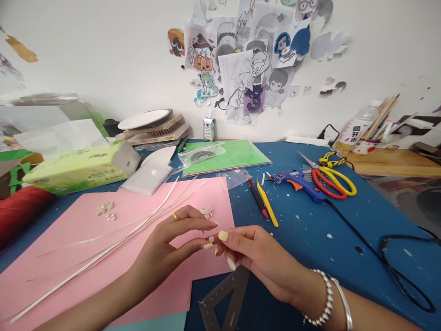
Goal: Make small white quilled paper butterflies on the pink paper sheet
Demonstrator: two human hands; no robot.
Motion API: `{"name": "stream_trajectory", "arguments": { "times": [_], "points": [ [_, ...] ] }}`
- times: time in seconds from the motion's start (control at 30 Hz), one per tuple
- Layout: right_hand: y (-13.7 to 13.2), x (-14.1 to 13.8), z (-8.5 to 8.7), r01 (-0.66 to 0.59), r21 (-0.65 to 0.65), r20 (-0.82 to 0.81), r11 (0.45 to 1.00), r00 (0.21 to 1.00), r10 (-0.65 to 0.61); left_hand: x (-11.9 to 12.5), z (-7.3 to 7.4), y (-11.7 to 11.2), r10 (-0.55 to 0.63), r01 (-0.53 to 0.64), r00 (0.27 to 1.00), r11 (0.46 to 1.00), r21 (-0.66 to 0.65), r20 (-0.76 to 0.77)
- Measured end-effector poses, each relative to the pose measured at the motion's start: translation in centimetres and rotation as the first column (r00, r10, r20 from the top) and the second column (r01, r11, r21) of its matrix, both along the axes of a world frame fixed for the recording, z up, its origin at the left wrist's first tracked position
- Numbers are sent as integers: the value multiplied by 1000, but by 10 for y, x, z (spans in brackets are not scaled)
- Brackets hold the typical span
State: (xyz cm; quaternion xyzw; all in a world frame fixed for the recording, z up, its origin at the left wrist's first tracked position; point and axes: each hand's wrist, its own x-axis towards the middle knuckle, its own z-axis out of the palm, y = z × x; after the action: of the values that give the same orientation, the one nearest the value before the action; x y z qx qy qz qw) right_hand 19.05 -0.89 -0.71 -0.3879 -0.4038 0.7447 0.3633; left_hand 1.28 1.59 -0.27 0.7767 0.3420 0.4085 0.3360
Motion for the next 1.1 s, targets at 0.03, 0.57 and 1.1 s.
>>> {"name": "stream_trajectory", "arguments": {
  "times": [0.03,0.57,1.1],
  "points": [
    [0,0,0,-4,5,6,1000,1000,4,0,0,0,-6,6,1000,1000,-21,-5],
    [1,-1,-2,-40,-75,24,996,999,42,3,2,0,-46,44,999,985,-170,-4],
    [17,19,4,67,202,246,977,962,-117,-3,13,-1,-97,113,991,972,-205,87]
  ]
}}
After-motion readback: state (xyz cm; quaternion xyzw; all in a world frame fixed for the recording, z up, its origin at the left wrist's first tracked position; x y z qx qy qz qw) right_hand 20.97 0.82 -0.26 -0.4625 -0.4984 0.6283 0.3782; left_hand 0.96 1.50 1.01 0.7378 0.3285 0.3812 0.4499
